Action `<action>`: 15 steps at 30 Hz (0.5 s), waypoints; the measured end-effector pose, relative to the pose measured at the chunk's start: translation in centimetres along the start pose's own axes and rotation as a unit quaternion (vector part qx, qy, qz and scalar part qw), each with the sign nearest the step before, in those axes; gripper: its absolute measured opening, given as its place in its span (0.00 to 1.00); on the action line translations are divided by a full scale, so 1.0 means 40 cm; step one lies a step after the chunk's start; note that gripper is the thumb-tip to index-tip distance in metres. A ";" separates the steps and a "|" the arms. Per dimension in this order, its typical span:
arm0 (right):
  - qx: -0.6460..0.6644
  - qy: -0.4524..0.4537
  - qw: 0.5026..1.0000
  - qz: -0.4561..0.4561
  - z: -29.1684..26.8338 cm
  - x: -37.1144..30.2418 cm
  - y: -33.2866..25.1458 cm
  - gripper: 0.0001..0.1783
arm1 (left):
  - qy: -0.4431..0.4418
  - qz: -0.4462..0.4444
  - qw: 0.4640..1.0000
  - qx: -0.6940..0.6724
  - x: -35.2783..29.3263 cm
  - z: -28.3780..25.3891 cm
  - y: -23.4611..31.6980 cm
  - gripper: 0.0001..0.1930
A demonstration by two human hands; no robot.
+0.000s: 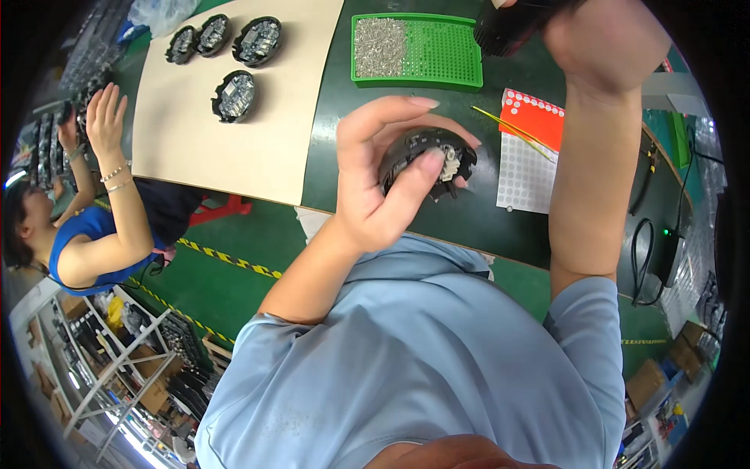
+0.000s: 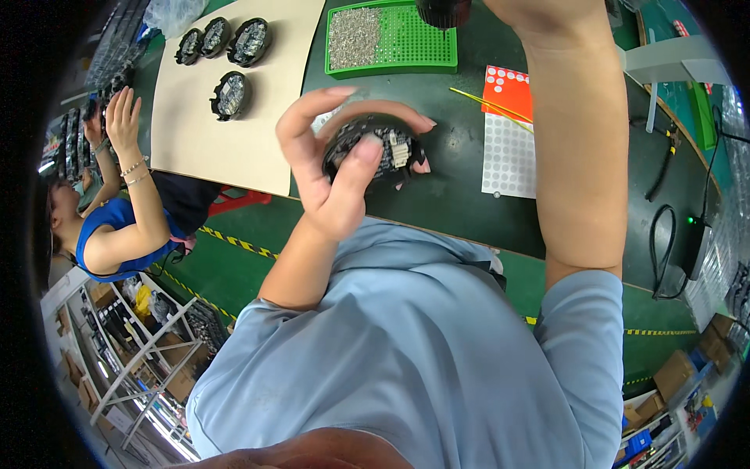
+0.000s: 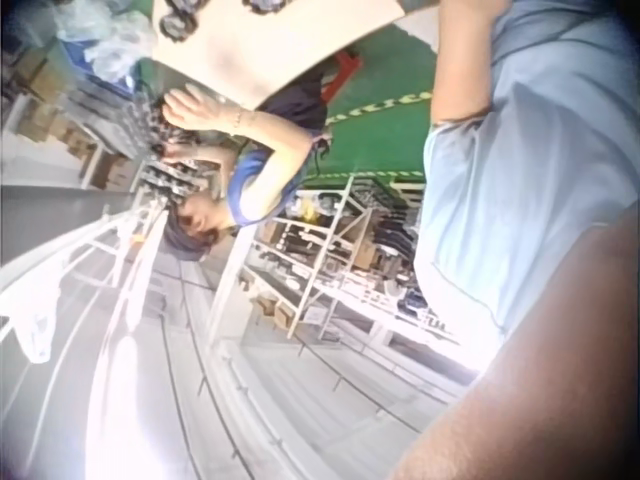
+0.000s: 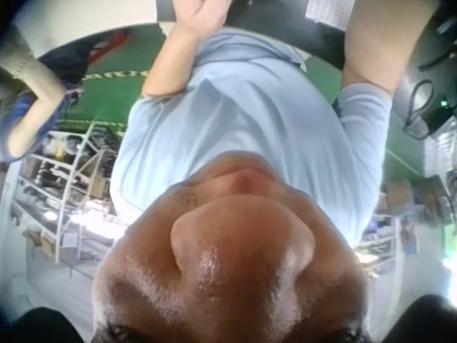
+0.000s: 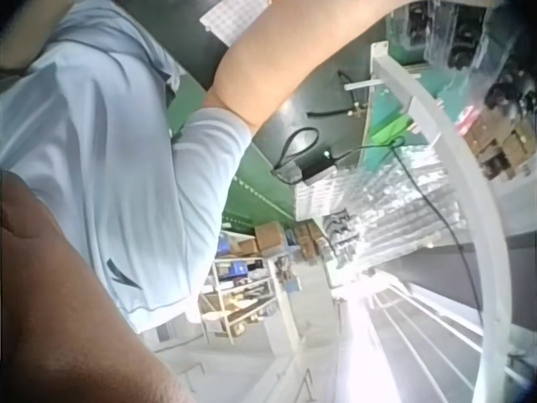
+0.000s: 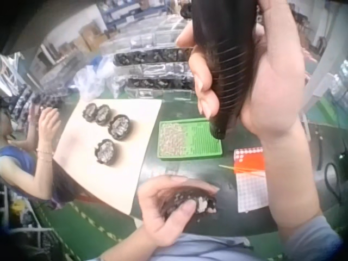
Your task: Assembling and securing components of an LED circuit board using a manual electric screwdriver.
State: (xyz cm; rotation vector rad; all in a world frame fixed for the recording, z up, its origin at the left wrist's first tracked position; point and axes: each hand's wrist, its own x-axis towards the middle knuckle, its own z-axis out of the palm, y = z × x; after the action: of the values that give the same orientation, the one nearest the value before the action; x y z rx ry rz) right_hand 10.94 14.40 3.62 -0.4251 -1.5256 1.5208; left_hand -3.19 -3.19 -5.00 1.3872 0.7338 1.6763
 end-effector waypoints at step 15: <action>-0.010 -0.015 1.000 -0.010 0.106 0.081 -0.151 0.52 | 0.019 -0.081 0.989 0.118 0.210 -0.115 0.206 0.12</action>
State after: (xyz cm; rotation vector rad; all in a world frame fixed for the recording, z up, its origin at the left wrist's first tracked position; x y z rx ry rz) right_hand 8.08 13.26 11.06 -0.3994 -1.5651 1.5022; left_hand -10.01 0.30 5.05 1.4167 1.0672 1.5289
